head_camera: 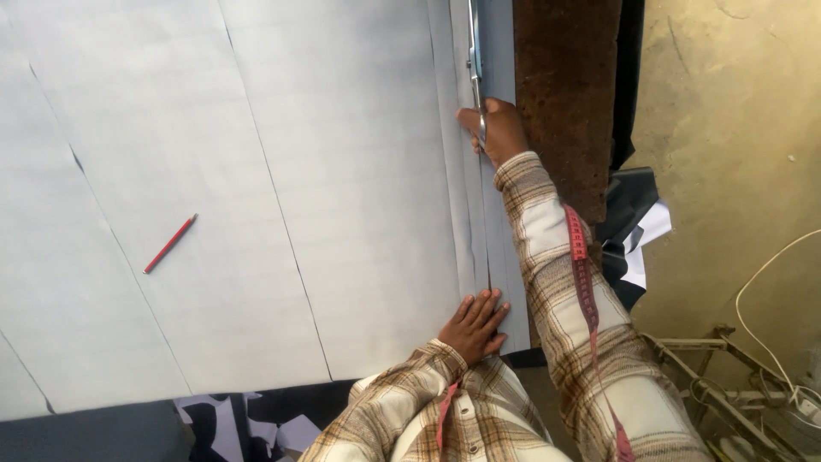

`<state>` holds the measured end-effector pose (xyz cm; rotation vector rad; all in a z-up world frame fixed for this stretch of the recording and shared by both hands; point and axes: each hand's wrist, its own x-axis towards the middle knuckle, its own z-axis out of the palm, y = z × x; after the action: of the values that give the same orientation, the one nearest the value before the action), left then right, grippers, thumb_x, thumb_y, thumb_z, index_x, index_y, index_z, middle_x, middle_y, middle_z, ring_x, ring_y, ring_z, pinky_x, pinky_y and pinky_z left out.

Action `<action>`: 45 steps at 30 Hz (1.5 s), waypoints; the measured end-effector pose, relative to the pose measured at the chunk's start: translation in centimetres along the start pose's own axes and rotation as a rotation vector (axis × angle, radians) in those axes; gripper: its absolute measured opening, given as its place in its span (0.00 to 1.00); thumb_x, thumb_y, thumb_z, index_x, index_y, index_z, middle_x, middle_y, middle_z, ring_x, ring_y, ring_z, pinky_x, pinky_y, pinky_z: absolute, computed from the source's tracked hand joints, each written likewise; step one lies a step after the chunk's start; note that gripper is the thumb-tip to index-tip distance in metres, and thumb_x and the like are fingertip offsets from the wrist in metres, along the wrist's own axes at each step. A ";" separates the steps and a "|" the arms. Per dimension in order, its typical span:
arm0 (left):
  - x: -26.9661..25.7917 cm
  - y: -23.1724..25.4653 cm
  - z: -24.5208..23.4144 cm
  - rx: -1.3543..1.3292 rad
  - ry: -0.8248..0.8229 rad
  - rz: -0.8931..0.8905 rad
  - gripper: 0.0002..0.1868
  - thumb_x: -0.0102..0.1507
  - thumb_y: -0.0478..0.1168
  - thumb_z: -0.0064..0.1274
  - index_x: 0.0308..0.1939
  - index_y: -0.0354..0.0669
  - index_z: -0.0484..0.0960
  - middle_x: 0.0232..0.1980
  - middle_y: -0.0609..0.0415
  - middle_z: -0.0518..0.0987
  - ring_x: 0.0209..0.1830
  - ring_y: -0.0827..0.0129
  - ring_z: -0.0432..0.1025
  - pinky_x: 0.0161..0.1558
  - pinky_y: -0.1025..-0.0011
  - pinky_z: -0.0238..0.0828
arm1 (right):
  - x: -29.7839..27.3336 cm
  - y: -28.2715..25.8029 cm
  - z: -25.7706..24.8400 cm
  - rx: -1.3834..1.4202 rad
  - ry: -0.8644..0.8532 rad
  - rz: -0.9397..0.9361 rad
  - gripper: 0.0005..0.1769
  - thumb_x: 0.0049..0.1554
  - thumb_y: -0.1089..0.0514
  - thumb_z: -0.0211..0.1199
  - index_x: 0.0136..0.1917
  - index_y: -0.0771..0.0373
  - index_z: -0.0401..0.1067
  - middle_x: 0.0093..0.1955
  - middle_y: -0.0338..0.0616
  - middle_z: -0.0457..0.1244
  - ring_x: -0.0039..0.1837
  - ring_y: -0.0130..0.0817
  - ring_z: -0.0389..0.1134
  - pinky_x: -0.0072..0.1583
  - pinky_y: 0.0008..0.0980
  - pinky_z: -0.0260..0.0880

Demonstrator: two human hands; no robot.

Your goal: The person uses shears to cut a large piece of white fabric laid out on a table, following pre-drawn lines. The person holds the fabric with one hand while cutting with the other, and a red pencil is visible on the fabric surface.

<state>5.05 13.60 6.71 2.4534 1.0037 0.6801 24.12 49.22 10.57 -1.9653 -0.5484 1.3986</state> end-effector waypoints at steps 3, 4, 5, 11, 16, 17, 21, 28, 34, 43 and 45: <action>0.3 -0.4 0.3 -0.003 0.006 0.000 0.33 0.72 0.58 0.42 0.79 0.51 0.73 0.82 0.46 0.70 0.83 0.55 0.64 0.82 0.54 0.52 | 0.7 -1.6 0.2 -0.008 -0.017 -0.004 0.11 0.57 0.56 0.70 0.36 0.59 0.72 0.27 0.39 0.61 0.29 0.24 0.67 0.33 0.22 0.73; 0.5 -0.5 0.4 -0.005 0.006 0.000 0.33 0.72 0.58 0.43 0.79 0.51 0.74 0.82 0.46 0.70 0.82 0.55 0.65 0.82 0.54 0.52 | 1.5 -2.1 0.2 0.000 -0.028 0.000 0.12 0.57 0.55 0.71 0.37 0.59 0.71 0.28 0.40 0.61 0.29 0.25 0.67 0.33 0.22 0.73; 0.3 -0.4 0.1 -0.014 -0.003 0.003 0.33 0.71 0.58 0.45 0.78 0.51 0.74 0.82 0.45 0.70 0.82 0.55 0.65 0.82 0.54 0.52 | 2.0 -2.3 0.1 0.011 -0.032 0.013 0.13 0.57 0.54 0.72 0.38 0.59 0.71 0.28 0.40 0.61 0.30 0.25 0.67 0.33 0.22 0.73; -0.7 -1.0 -0.8 0.092 -0.286 0.095 0.37 0.78 0.61 0.44 0.86 0.48 0.59 0.88 0.45 0.56 0.89 0.55 0.50 0.87 0.53 0.42 | 1.9 -5.1 0.4 -0.020 -0.057 0.073 0.18 0.57 0.50 0.72 0.36 0.58 0.66 0.31 0.37 0.59 0.32 0.24 0.58 0.33 0.26 0.61; -0.6 -0.7 -0.9 0.076 -0.279 0.081 0.38 0.77 0.60 0.45 0.86 0.48 0.59 0.88 0.45 0.56 0.89 0.55 0.50 0.87 0.53 0.42 | 2.4 -4.6 0.5 -0.038 -0.043 0.082 0.18 0.58 0.53 0.70 0.34 0.56 0.63 0.30 0.36 0.57 0.32 0.23 0.58 0.31 0.24 0.59; -0.4 -0.9 -0.8 0.054 -0.251 0.076 0.36 0.77 0.59 0.45 0.85 0.47 0.61 0.87 0.45 0.58 0.89 0.55 0.52 0.86 0.53 0.43 | 2.6 -4.9 0.5 -0.048 -0.054 0.082 0.15 0.58 0.52 0.70 0.37 0.58 0.67 0.30 0.37 0.59 0.33 0.25 0.58 0.32 0.24 0.60; -0.2 -0.8 -1.3 0.075 -0.262 0.082 0.36 0.77 0.59 0.43 0.85 0.48 0.60 0.87 0.45 0.57 0.89 0.55 0.51 0.87 0.54 0.43 | 4.5 -5.2 0.6 0.074 -0.058 0.081 0.25 0.56 0.55 0.75 0.28 0.55 0.61 0.26 0.37 0.57 0.29 0.25 0.56 0.30 0.26 0.57; 0.0 -1.1 -1.0 0.080 -0.243 0.091 0.37 0.77 0.59 0.45 0.85 0.47 0.60 0.87 0.44 0.58 0.89 0.54 0.52 0.87 0.53 0.43 | 4.2 -6.3 0.4 -0.049 -0.042 0.088 0.15 0.56 0.56 0.68 0.33 0.56 0.64 0.28 0.38 0.59 0.30 0.24 0.59 0.31 0.25 0.59; -0.1 -1.2 -0.6 0.083 -0.248 0.085 0.36 0.77 0.59 0.42 0.86 0.47 0.59 0.88 0.44 0.56 0.89 0.54 0.50 0.87 0.53 0.42 | 5.7 -5.2 0.4 -0.047 -0.057 0.052 0.16 0.57 0.54 0.69 0.35 0.57 0.65 0.30 0.37 0.59 0.31 0.24 0.60 0.31 0.25 0.61; -0.6 -1.0 -0.5 0.046 -0.249 0.086 0.39 0.76 0.60 0.47 0.86 0.48 0.57 0.88 0.43 0.55 0.89 0.53 0.50 0.86 0.52 0.42 | 2.8 -5.7 0.6 -0.075 -0.043 0.093 0.12 0.53 0.58 0.63 0.34 0.56 0.62 0.31 0.35 0.57 0.33 0.24 0.59 0.32 0.24 0.59; 0.1 -1.4 0.4 0.053 -0.272 0.085 0.41 0.75 0.61 0.50 0.87 0.48 0.56 0.89 0.43 0.54 0.90 0.53 0.49 0.87 0.52 0.41 | 2.6 -3.7 0.2 -0.105 -0.041 0.104 0.12 0.54 0.58 0.63 0.35 0.55 0.60 0.32 0.35 0.57 0.35 0.25 0.60 0.34 0.25 0.60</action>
<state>4.60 14.57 5.63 2.5589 0.8251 0.3355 24.96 53.63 11.43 -2.0789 -0.5556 1.5038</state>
